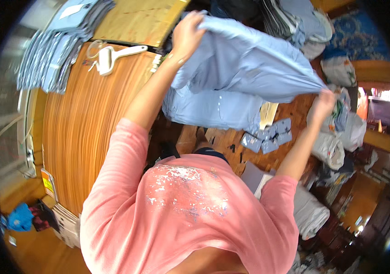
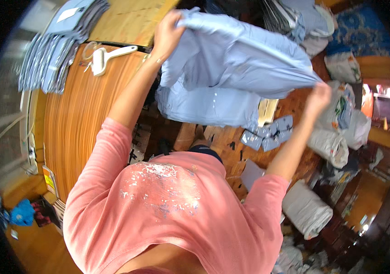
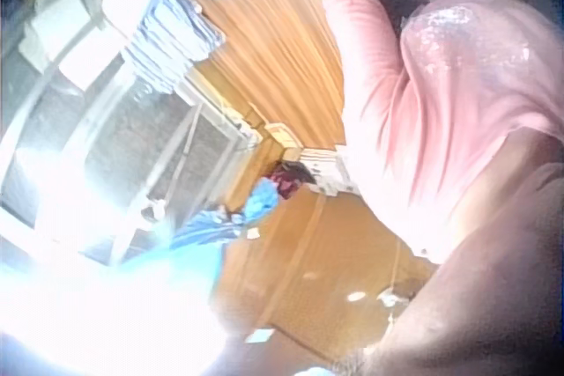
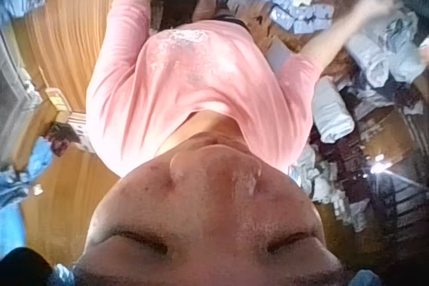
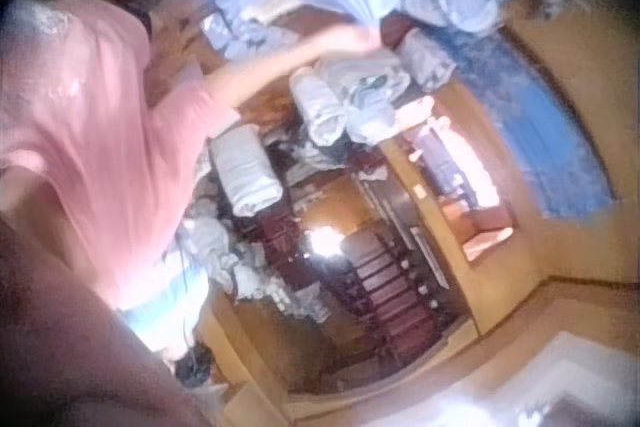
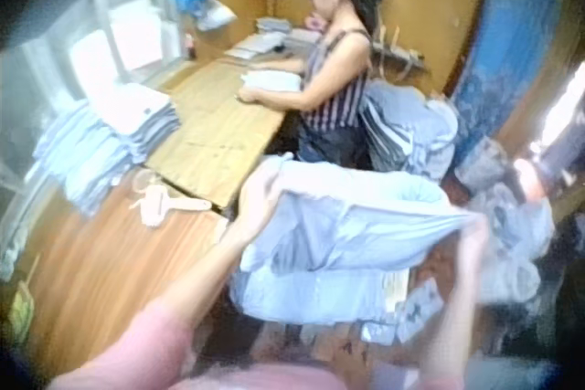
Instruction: The person folds a light-blue shirt around a cardboard insert, places it into a clear plastic bag, seals the bag with an adhesive strip, and stacks it with other packed shirts.
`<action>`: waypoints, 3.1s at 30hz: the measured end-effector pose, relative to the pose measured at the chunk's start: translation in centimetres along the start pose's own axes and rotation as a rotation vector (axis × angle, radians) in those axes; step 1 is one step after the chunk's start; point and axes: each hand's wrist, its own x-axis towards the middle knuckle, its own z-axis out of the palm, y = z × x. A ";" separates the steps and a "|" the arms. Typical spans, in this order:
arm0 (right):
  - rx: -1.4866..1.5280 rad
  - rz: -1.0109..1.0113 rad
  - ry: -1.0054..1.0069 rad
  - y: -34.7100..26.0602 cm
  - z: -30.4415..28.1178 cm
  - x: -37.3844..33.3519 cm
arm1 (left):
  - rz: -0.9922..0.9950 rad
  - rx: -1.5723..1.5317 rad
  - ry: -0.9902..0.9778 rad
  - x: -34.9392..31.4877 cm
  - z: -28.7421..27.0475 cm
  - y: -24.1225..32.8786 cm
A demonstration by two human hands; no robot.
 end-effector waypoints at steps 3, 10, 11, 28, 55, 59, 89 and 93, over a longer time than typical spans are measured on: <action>-0.156 -0.339 0.499 -10.2 -9.0 3.5 | 0.230 -0.494 0.401 6.2 -6.1 9.8; -0.588 0.029 -1.195 0.9 -0.8 -23.2 | 0.135 0.265 -0.801 -24.0 0.1 -6.0; -0.619 0.060 -1.490 3.4 -2.4 -30.4 | 0.013 0.213 -1.198 -30.9 1.2 -8.6; -0.657 0.359 -0.985 -2.6 1.3 -33.9 | -0.477 -0.323 -0.890 -34.6 -20.3 0.3; 1.157 -0.721 -0.337 -58.6 -2.2 -18.8 | -0.231 0.079 0.538 -22.3 -69.6 -4.5; 1.068 -1.078 -1.668 -61.6 -3.9 -34.8 | -0.368 0.955 0.583 -43.5 -78.5 -12.9; 0.863 -0.103 -1.623 -50.0 32.6 -37.1 | -1.735 0.559 1.038 -60.6 -47.7 3.9; 0.772 -0.142 -1.518 -52.0 30.4 -35.6 | -1.613 -0.033 1.236 -59.8 -50.0 5.0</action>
